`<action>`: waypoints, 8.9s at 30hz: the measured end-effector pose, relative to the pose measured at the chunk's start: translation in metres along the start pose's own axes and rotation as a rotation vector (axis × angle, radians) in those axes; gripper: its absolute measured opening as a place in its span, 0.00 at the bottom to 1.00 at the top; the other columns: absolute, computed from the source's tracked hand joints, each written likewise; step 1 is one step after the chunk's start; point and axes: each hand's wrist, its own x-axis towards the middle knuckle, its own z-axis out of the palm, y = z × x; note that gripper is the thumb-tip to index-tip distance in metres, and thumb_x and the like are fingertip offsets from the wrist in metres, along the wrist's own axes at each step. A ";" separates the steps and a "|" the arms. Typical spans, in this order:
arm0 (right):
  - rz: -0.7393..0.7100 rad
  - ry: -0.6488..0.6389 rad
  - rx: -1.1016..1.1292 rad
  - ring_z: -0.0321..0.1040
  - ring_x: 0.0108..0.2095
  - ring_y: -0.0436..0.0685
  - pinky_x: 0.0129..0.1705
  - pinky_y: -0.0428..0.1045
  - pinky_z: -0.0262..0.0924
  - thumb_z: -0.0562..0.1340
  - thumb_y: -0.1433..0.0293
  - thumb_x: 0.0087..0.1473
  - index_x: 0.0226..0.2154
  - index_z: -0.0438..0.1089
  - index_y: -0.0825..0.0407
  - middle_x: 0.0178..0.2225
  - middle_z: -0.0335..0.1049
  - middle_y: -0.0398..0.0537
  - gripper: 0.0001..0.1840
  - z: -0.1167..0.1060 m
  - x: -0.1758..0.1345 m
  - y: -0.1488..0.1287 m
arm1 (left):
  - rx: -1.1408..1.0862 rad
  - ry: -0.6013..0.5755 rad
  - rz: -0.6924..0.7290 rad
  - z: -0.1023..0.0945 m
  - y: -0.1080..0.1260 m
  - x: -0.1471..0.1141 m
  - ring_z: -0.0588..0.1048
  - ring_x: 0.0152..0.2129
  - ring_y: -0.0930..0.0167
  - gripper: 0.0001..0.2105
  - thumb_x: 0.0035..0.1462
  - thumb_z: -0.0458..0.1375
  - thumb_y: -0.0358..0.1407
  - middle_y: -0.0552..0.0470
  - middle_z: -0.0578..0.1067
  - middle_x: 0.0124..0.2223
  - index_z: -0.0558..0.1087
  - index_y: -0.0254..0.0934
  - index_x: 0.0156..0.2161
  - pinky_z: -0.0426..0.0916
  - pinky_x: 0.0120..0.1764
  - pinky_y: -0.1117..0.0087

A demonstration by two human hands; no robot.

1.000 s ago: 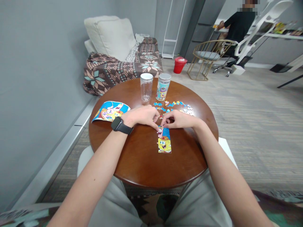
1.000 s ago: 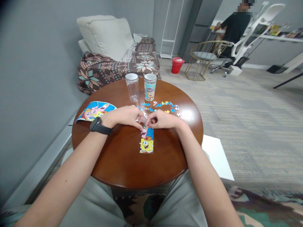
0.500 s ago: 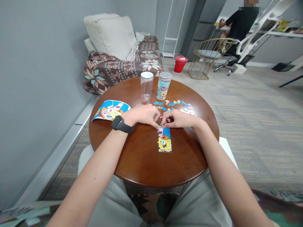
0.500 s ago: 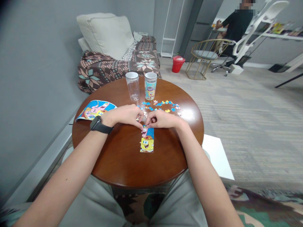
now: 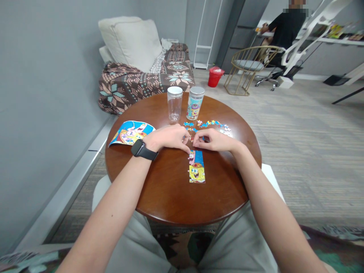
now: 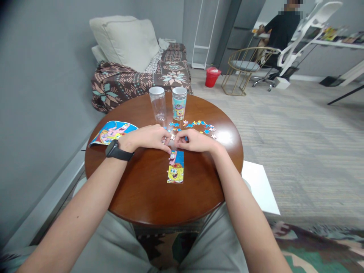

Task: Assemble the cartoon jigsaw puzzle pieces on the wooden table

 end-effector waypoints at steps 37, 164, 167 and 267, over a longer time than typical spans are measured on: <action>0.018 0.194 -0.155 0.61 0.31 0.52 0.35 0.47 0.57 0.66 0.66 0.46 0.36 0.72 0.54 0.30 0.65 0.46 0.14 -0.004 0.000 0.021 | 0.179 0.113 -0.317 -0.004 -0.021 -0.009 0.74 0.41 0.62 0.27 0.51 0.52 0.56 0.45 0.76 0.44 0.71 0.41 0.49 0.63 0.39 0.69; -0.119 0.267 -0.158 0.66 0.33 0.52 0.37 0.47 0.60 0.56 0.79 0.45 0.26 0.68 0.54 0.29 0.71 0.47 0.07 -0.005 0.003 0.027 | 0.195 0.081 -0.162 -0.003 -0.012 -0.005 0.75 0.30 0.69 0.17 0.58 0.46 0.46 0.51 0.78 0.33 0.74 0.41 0.39 0.61 0.29 0.72; -0.101 0.258 -0.139 0.67 0.33 0.52 0.38 0.47 0.60 0.57 0.77 0.47 0.27 0.69 0.54 0.31 0.72 0.47 0.06 -0.004 0.003 0.028 | 0.194 0.082 -0.161 -0.002 -0.013 -0.004 0.75 0.31 0.69 0.17 0.58 0.46 0.46 0.50 0.78 0.34 0.74 0.42 0.39 0.61 0.29 0.72; -0.045 0.267 -0.136 0.69 0.34 0.52 0.38 0.47 0.62 0.57 0.80 0.46 0.31 0.75 0.53 0.33 0.75 0.47 0.13 -0.004 0.002 0.026 | 0.200 0.085 -0.163 0.001 -0.016 -0.003 0.75 0.29 0.67 0.18 0.58 0.45 0.48 0.50 0.78 0.34 0.73 0.43 0.39 0.61 0.29 0.70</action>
